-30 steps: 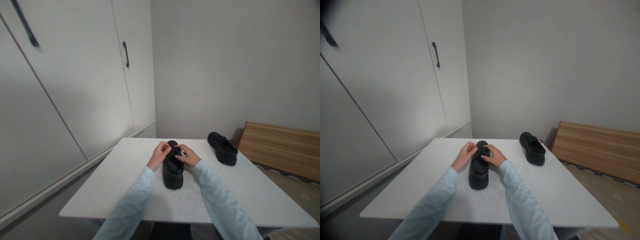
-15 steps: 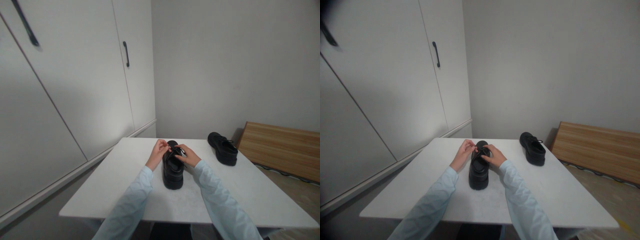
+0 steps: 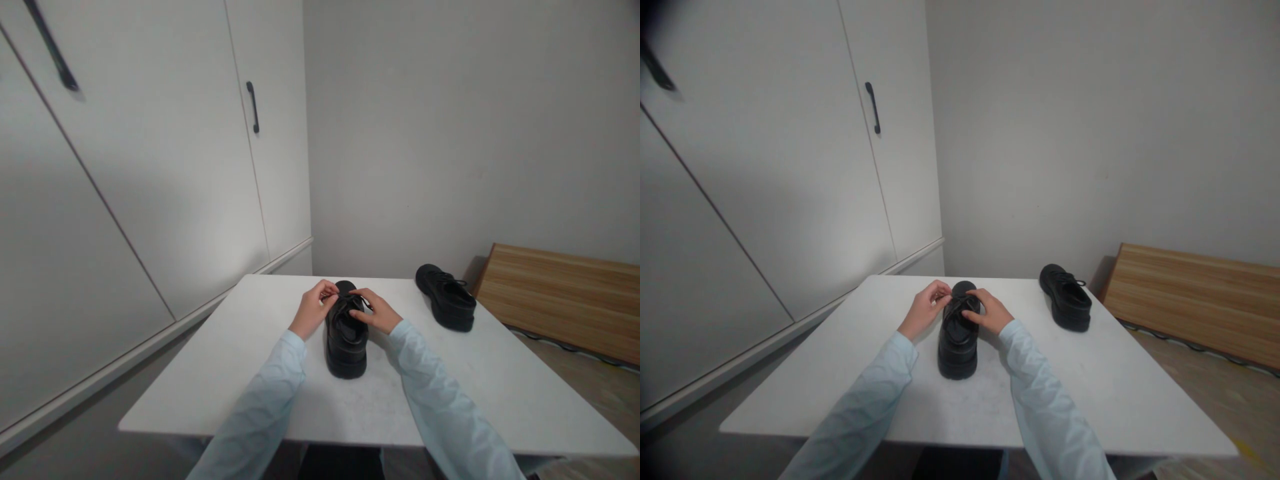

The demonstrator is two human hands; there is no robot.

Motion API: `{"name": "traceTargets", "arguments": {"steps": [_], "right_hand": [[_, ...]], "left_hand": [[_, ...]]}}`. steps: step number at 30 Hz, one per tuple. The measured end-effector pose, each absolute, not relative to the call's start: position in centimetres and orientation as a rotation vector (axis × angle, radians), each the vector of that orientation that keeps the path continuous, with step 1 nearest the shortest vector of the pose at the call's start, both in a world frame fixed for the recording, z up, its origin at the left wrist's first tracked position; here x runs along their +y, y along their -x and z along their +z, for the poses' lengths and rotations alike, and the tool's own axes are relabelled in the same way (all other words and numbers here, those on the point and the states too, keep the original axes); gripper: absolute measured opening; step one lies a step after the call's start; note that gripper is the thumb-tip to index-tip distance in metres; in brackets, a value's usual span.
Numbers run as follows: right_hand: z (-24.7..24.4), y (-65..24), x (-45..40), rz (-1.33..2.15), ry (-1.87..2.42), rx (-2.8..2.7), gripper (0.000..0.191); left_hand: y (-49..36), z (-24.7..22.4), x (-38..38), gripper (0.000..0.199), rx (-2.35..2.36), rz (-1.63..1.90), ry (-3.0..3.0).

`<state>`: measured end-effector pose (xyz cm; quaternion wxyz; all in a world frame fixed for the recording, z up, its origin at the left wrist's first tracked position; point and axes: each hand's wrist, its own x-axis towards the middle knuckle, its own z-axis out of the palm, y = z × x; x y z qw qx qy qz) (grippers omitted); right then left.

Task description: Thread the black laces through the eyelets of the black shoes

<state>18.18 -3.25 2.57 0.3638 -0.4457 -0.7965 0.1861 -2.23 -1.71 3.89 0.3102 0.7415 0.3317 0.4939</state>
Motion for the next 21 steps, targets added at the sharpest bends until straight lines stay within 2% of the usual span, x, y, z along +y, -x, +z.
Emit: {"name": "traceTargets", "arguments": {"steps": [8, 21], "right_hand": [[2.41, -18.21, -3.17, 0.469, 1.147, -2.045, 0.046], [2.61, -18.14, -3.33, 0.480, 1.171, -2.044, 0.046]], "left_hand": [[3.05, 3.70, -1.19, 0.012, 0.935, 1.097, -2.090], [3.23, 3.57, -1.12, 0.011, 1.173, 1.190, -2.422]]}}
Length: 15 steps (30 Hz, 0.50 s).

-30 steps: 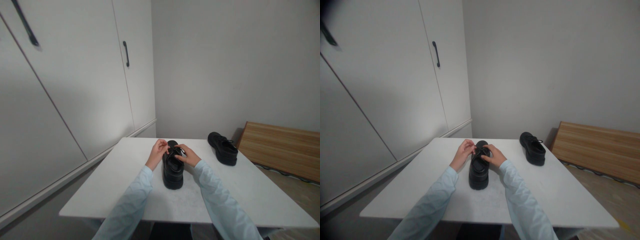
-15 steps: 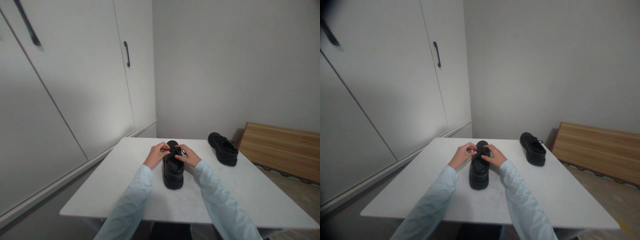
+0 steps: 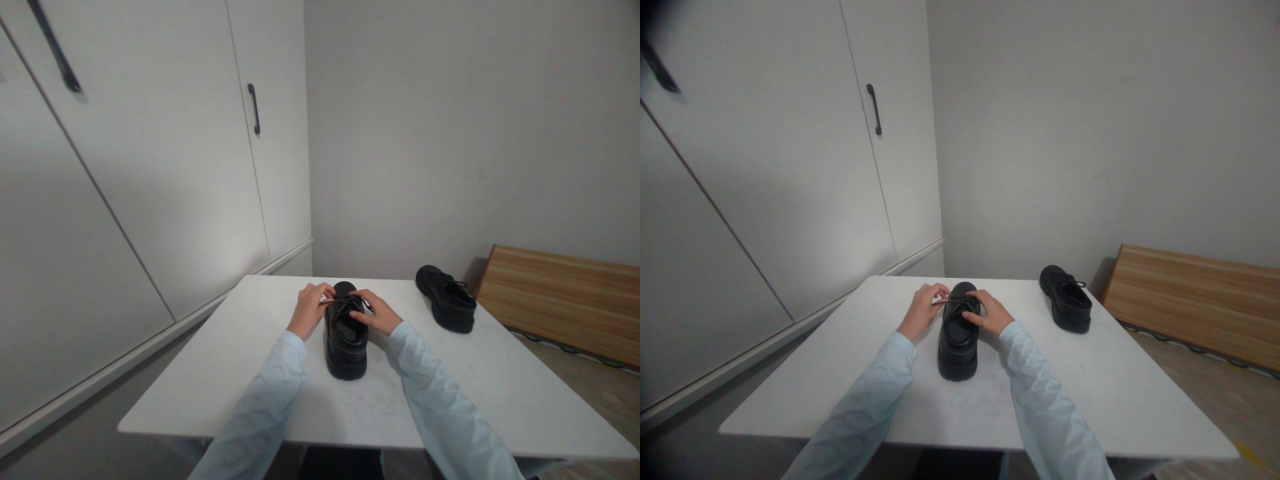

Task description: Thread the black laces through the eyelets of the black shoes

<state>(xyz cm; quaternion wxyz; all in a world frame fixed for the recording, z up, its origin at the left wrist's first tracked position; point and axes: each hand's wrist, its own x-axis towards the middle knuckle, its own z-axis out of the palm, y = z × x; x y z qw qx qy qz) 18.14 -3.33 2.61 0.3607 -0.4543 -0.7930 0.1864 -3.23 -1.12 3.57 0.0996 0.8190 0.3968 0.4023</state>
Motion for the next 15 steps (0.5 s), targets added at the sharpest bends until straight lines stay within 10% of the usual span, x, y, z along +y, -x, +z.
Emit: {"name": "traceTargets", "arguments": {"steps": [15], "right_hand": [[2.43, -18.20, -3.28, 0.475, 1.146, -2.041, 0.046]], "left_hand": [[3.53, 3.43, -0.74, 0.014, 1.378, 1.344, -2.341]]}}
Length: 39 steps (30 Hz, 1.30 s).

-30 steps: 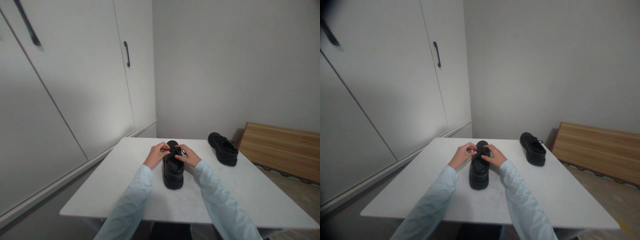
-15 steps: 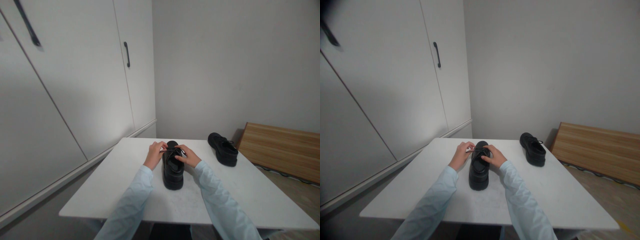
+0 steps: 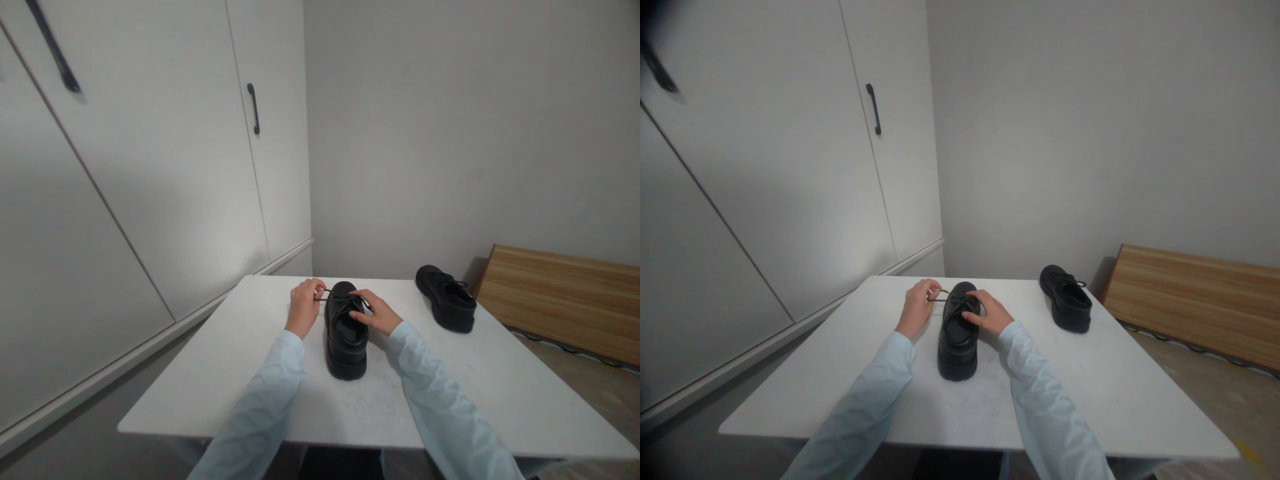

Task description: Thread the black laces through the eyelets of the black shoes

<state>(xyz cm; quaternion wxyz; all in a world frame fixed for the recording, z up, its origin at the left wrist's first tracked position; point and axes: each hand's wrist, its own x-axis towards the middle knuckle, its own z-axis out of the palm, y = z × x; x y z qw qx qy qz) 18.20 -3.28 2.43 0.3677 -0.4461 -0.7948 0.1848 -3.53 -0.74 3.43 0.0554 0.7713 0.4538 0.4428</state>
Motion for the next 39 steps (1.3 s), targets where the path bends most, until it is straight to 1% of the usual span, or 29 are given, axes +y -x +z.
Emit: {"name": "traceTargets", "arguments": {"steps": [4, 8, 15, 20, 25, 30, 32, 39], "right_hand": [[2.4, -18.2, -3.2, 0.475, 1.145, -2.037, 0.047], [2.6, -18.2, -3.3, 0.539, 1.180, -1.998, 0.052], [2.2, -18.2, -2.9, 0.700, 1.127, -1.807, 0.027], [1.7, -18.1, -2.6, 0.765, 1.088, -1.745, 0.021], [1.7, -18.0, -2.6, 0.693, 1.106, -1.765, 0.020], [1.3, -17.9, -2.2, 0.621, 1.135, -1.727, 0.019], [1.3, -17.8, -2.2, 0.576, 1.131, -1.712, 0.017], [2.0, -17.7, -2.7, 0.210, 1.185, -1.752, 0.010]], "left_hand": [[3.7, 3.6, -0.8, 0.013, 1.465, 1.458, -2.294], [3.7, 3.9, -1.1, 0.016, 1.414, 1.448, -2.318], [3.5, 4.1, -1.5, 0.024, 1.105, 1.266, -2.350], [3.0, 4.2, -2.0, 0.029, 0.937, 1.175, -2.321], [2.8, 4.4, -2.3, 0.031, 0.861, 1.115, -2.253], [2.8, 4.2, -2.3, 0.021, 0.796, 1.099, -2.257], [2.7, 4.1, -2.3, 0.022, 0.795, 1.090, -2.267], [2.5, 3.8, -2.1, 0.026, 0.825, 1.066, -2.295]]}}
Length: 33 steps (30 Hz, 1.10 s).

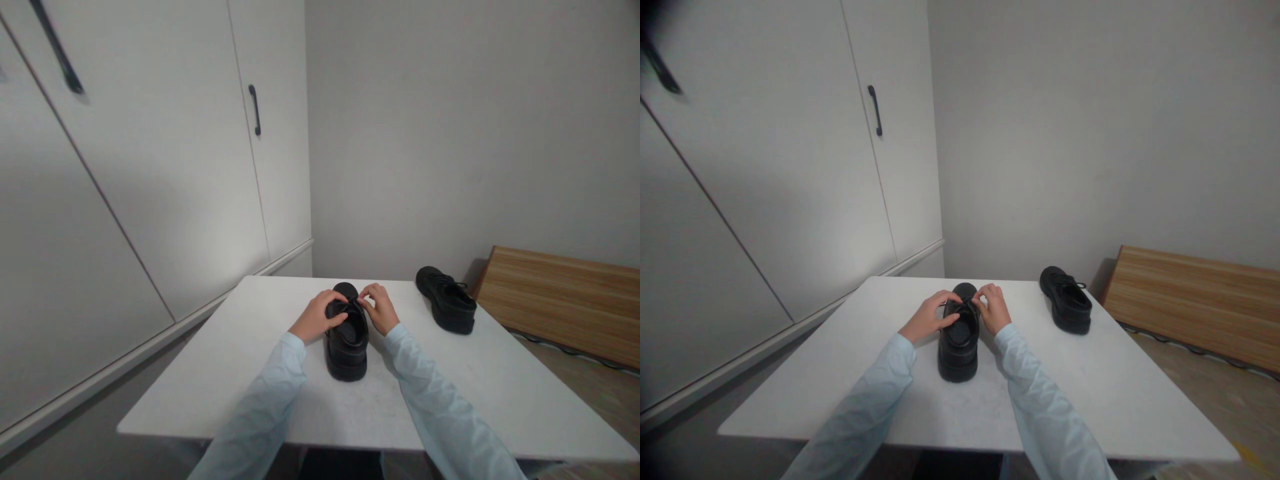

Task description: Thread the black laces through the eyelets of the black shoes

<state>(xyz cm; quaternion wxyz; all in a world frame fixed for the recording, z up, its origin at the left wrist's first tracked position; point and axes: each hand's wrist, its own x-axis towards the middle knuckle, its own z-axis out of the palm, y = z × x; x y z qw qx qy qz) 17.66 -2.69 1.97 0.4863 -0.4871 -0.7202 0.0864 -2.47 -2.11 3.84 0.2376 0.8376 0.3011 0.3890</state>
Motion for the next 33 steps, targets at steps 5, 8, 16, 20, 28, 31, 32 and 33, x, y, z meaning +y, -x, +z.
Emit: {"name": "traceTargets", "arguments": {"steps": [5, 8, 16, 20, 28, 31, 32, 33], "right_hand": [[2.3, -17.2, -3.1, 0.260, 1.201, -1.714, 0.013], [2.4, -17.0, -3.2, 0.317, 1.210, -1.657, 0.016], [2.4, -17.2, -2.7, 0.828, 1.032, -1.497, 0.028], [2.5, -17.4, -2.6, 0.863, 1.027, -1.461, 0.031], [2.4, -17.5, -2.6, 0.376, 1.234, -1.565, 0.014], [2.0, -17.9, -2.4, 0.276, 1.321, -1.597, 0.011], [2.0, -18.1, -2.4, 0.237, 1.343, -1.601, 0.011], [2.0, -18.3, -2.3, 0.212, 1.356, -1.596, 0.010]], "left_hand": [[2.5, 3.6, -2.0, 0.026, 0.814, 1.071, -2.332], [2.4, 3.5, -1.9, 0.026, 0.810, 1.075, -2.345], [2.5, 3.6, -1.9, 0.026, 0.803, 1.054, -2.353], [2.5, 3.7, -2.1, 0.025, 0.815, 1.040, -2.353], [2.3, 3.7, -2.1, 0.031, 0.832, 1.036, -2.359], [2.3, 3.6, -2.1, 0.034, 0.833, 1.046, -2.351], [2.3, 3.6, -2.1, 0.034, 0.833, 1.047, -2.348], [2.3, 3.6, -2.2, 0.034, 0.833, 1.047, -2.344]]}}
